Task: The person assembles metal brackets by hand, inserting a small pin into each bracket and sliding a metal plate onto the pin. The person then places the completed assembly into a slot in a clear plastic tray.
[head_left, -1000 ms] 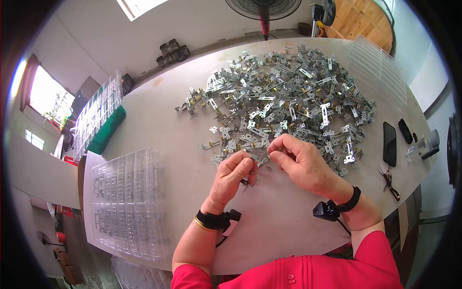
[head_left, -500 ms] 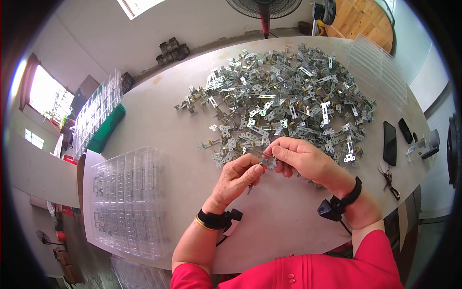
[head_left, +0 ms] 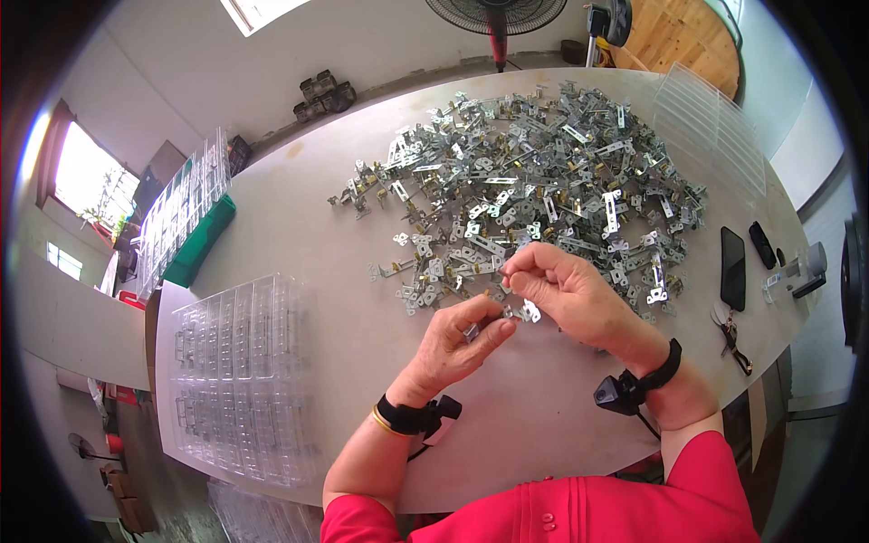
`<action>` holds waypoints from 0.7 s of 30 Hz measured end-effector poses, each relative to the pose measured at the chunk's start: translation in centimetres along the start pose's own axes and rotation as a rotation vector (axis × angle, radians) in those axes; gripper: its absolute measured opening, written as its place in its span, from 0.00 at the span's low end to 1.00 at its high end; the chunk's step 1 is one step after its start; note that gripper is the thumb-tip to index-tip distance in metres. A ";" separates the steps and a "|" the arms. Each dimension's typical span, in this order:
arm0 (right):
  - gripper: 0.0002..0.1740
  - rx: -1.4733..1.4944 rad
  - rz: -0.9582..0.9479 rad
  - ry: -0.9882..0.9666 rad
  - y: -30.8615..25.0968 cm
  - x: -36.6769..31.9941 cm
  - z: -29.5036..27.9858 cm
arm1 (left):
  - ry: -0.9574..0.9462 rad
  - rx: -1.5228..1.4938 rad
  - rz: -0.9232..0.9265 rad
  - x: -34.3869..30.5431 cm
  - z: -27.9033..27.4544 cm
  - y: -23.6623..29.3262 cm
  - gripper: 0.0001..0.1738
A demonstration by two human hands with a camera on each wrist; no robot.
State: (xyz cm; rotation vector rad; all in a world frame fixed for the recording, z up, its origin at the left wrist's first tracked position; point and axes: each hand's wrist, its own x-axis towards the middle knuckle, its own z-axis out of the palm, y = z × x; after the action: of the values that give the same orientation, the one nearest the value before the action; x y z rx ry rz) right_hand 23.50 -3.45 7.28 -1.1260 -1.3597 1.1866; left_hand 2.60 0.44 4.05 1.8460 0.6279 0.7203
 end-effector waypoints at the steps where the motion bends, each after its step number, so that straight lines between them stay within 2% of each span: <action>1: 0.06 -0.001 -0.001 0.000 -0.1 0.0 0.0 | 0.000 0.001 0.001 0.0 0.2 0.0 0.12; 3: 0.06 -0.104 -0.069 0.059 -0.4 0.0 -0.2 | 0.178 -0.007 0.026 0.1 0.6 0.0 0.10; 7: 0.05 -0.047 -0.006 0.014 -1.1 -0.2 -0.2 | 0.235 0.062 0.059 0.2 0.6 -0.3 0.09; 9: 0.05 -0.138 0.061 -0.007 -1.3 -0.4 -0.2 | 0.303 0.171 0.095 0.3 0.8 -0.3 0.09; 13: 0.05 -0.122 0.065 -0.029 -1.0 -0.4 0.1 | 0.312 0.201 0.114 0.3 0.9 -0.1 0.09; 19: 0.06 -0.125 0.006 0.009 -1.2 -0.3 0.1 | 0.262 0.104 0.101 -0.1 1.1 0.2 0.11; 21: 0.06 -0.086 0.043 0.045 -1.7 -0.4 0.1 | 0.323 -0.242 -0.064 -0.3 1.1 0.5 0.19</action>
State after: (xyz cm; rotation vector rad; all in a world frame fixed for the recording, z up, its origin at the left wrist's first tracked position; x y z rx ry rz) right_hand 23.36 -4.00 8.94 -1.2414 -1.3693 1.1363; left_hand 3.26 -0.59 4.09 1.4941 0.7668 1.0160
